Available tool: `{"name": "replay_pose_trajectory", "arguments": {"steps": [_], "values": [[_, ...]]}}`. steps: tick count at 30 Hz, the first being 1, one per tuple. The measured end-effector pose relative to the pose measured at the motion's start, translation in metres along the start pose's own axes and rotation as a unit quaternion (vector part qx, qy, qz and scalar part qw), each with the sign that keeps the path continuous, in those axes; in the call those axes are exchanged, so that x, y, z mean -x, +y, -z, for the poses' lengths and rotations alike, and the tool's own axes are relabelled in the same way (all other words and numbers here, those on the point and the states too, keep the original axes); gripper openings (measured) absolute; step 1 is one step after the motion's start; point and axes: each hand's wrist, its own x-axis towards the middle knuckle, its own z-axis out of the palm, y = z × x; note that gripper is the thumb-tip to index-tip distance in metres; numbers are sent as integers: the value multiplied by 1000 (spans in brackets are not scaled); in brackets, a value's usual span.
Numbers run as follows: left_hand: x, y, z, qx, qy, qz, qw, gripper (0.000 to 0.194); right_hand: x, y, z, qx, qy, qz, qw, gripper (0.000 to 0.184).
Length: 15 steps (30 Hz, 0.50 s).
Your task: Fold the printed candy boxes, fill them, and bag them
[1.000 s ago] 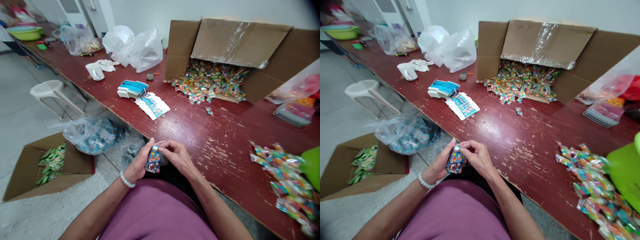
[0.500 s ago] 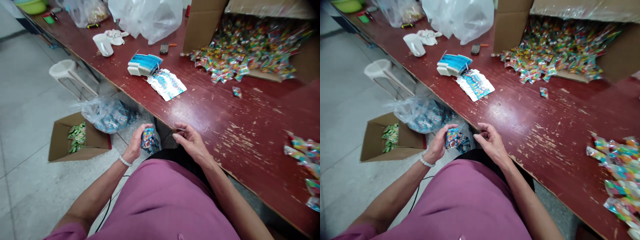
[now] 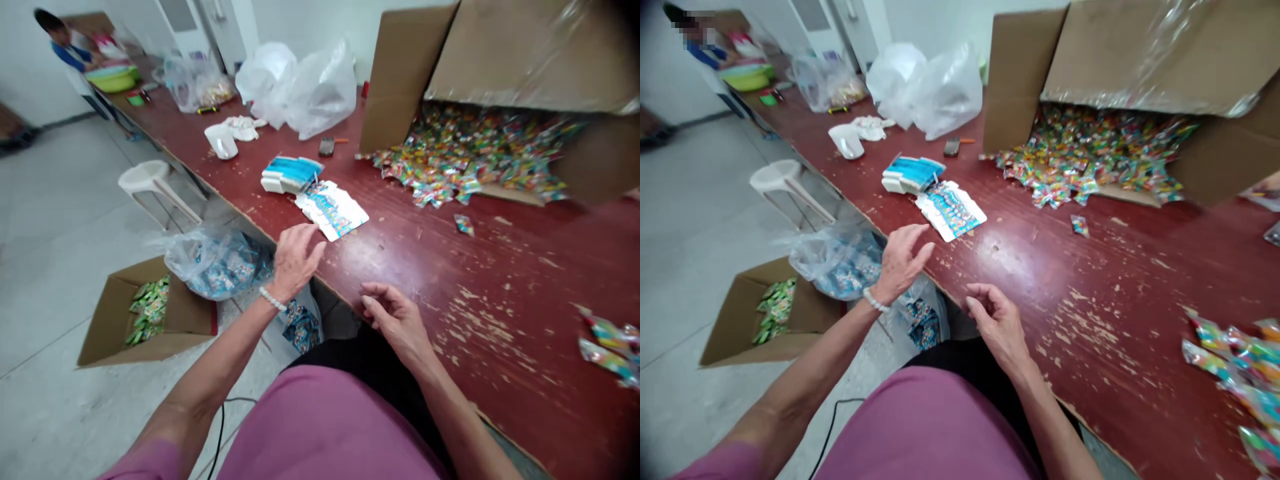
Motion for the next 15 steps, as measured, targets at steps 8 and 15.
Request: {"name": "replay_pose_trajectory", "arguments": {"steps": [8, 15], "values": [[-68, 19, -50, -214, -163, 37, 963, 69, -5, 9, 16, 39, 85, -17, 995, 62], [-74, 7, -56, -254, -161, 17, 953, 57, -5, 22, 18, 41, 71, -73, 994, 71]]}}
